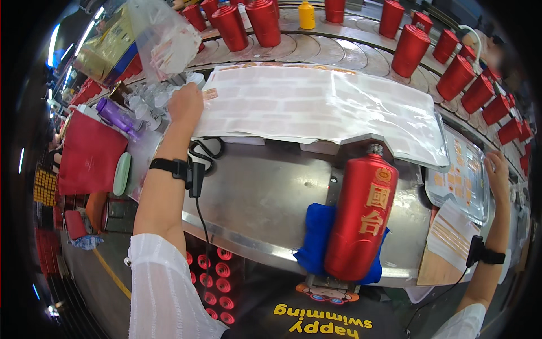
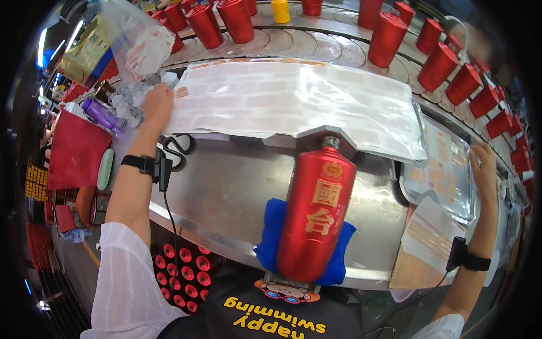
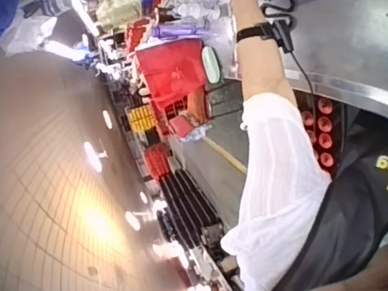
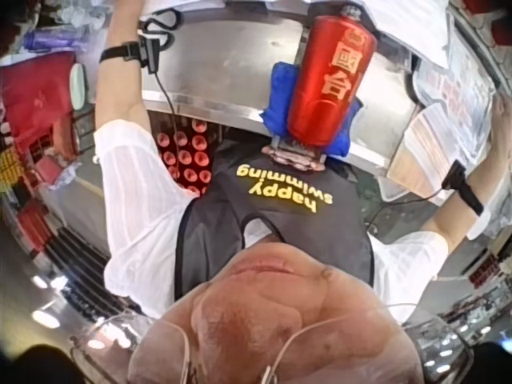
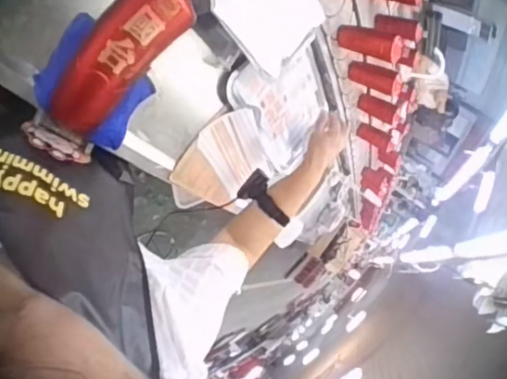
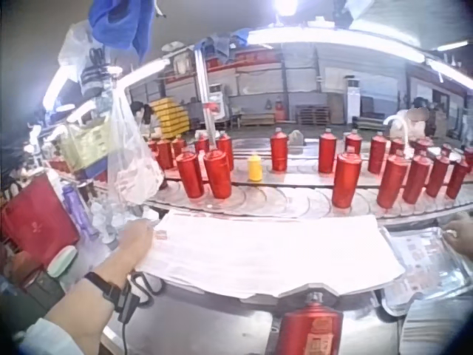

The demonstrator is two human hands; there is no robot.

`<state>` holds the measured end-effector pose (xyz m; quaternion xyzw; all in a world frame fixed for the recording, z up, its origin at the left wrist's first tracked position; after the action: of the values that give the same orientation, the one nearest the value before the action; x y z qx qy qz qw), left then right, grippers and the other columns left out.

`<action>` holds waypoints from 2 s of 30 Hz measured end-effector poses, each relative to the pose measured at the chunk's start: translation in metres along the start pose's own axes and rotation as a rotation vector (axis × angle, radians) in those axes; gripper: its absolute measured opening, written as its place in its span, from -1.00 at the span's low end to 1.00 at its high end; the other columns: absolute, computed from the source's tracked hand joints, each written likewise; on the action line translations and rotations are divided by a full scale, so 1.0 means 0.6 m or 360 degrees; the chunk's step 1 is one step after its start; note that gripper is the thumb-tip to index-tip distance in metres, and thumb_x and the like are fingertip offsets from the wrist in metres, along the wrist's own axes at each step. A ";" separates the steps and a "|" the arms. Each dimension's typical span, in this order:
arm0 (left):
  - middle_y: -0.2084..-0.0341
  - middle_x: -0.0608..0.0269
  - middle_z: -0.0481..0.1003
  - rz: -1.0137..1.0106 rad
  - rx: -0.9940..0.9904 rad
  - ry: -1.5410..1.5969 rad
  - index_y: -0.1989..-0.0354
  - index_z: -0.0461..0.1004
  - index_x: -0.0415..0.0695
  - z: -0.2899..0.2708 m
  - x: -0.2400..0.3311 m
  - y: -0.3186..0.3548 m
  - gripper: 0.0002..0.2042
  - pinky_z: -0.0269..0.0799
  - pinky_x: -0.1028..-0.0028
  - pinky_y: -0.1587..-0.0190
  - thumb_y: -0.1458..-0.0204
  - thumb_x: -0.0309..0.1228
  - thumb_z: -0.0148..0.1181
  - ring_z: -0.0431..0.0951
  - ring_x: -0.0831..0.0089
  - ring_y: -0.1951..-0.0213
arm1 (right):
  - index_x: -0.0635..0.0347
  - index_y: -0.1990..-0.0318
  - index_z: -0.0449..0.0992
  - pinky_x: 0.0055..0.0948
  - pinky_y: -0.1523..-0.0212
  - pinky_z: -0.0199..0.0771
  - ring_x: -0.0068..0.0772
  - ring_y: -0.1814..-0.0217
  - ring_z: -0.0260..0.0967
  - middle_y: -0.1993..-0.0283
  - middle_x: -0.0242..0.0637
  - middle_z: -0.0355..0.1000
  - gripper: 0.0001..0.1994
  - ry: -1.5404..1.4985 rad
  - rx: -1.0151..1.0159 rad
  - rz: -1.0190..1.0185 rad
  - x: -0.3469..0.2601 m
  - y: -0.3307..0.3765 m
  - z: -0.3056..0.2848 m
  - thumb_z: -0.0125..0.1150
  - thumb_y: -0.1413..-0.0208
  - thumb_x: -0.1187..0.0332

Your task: Applying adhesive labels to red metal bottles and smoothing them with a tool in a manufacturing setting.

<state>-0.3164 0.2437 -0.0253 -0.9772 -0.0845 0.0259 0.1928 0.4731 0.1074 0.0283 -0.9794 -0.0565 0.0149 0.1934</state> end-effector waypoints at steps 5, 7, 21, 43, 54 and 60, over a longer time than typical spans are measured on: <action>0.43 0.11 0.51 0.0652 0.0602 0.0385 0.35 0.49 -0.14 -0.084 0.101 0.029 -0.83 0.36 0.13 0.24 -0.05 -0.30 0.14 0.49 0.12 0.32 | 0.29 0.13 0.53 -0.31 -0.15 0.26 -0.14 -0.10 0.33 0.00 -0.14 0.40 -0.80 -0.0199 0.0110 -0.0179 -0.181 -0.036 -0.076 0.18 -0.13 0.40; 0.45 0.23 0.49 0.0713 0.0343 0.1130 0.35 0.47 -0.16 -0.168 0.208 0.071 -0.84 0.35 0.31 0.19 -0.06 -0.33 0.19 0.47 0.33 0.31 | 0.29 0.10 0.54 -0.43 -0.03 0.36 -0.30 -0.07 0.35 -0.01 -0.20 0.41 -0.76 -0.0627 0.0085 -0.0244 -0.254 -0.051 -0.102 0.19 -0.16 0.32; 0.46 0.45 0.39 0.1198 -0.0450 0.2507 0.38 0.43 -0.18 -0.366 0.588 0.291 -0.84 0.18 0.66 0.25 -0.13 -0.36 0.18 0.27 0.71 0.35 | 0.22 0.12 0.52 -0.71 0.33 0.40 -0.72 0.34 0.35 0.18 -0.39 0.46 -0.75 -0.2578 -0.0156 0.0184 -0.349 0.069 -0.128 0.20 -0.20 0.24; 0.27 0.34 0.46 0.1107 -0.0338 0.2000 0.22 0.46 -0.27 -0.359 0.497 0.271 -0.83 0.22 0.59 -0.02 -0.17 -0.40 0.09 0.39 0.60 0.13 | 0.17 0.21 0.54 -0.62 0.32 0.24 -0.74 0.31 0.24 0.37 -0.58 0.37 -0.75 -0.1235 -0.0417 0.0773 -0.110 0.080 -0.104 0.22 -0.12 0.17; 0.18 0.27 0.45 0.0040 -0.0245 0.1903 0.10 0.48 -0.28 -0.211 0.165 0.274 -0.75 0.21 0.53 -0.02 -0.19 -0.37 0.02 0.41 0.51 0.09 | 0.06 -0.07 0.50 0.05 -0.20 0.25 -0.05 -0.34 0.15 -0.24 -0.21 0.29 -0.59 0.0563 -0.1096 0.1053 0.110 0.104 0.084 0.15 -0.03 0.21; 0.24 0.33 0.43 -0.0081 -0.0360 0.2041 0.15 0.45 -0.24 -0.135 0.095 0.258 -0.81 0.21 0.56 0.00 -0.21 -0.38 0.06 0.38 0.58 0.13 | -0.05 -0.12 0.47 0.13 -0.21 0.22 -0.09 -0.40 0.00 -0.29 -0.31 0.20 -0.52 0.0534 -0.0975 0.1276 0.108 0.119 0.033 0.29 0.01 0.16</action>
<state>-0.2295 0.0822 -0.0105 -0.8108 0.0221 -0.5760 0.1017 0.5442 0.0570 -0.0176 -0.9246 0.3522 -0.0864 -0.1162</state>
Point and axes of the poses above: each hand's wrist, its own y-axis away from the middle knuckle, its own z-axis out of the palm, x = y × z, the point moved 2 cm from there along -y, towards the middle knuckle
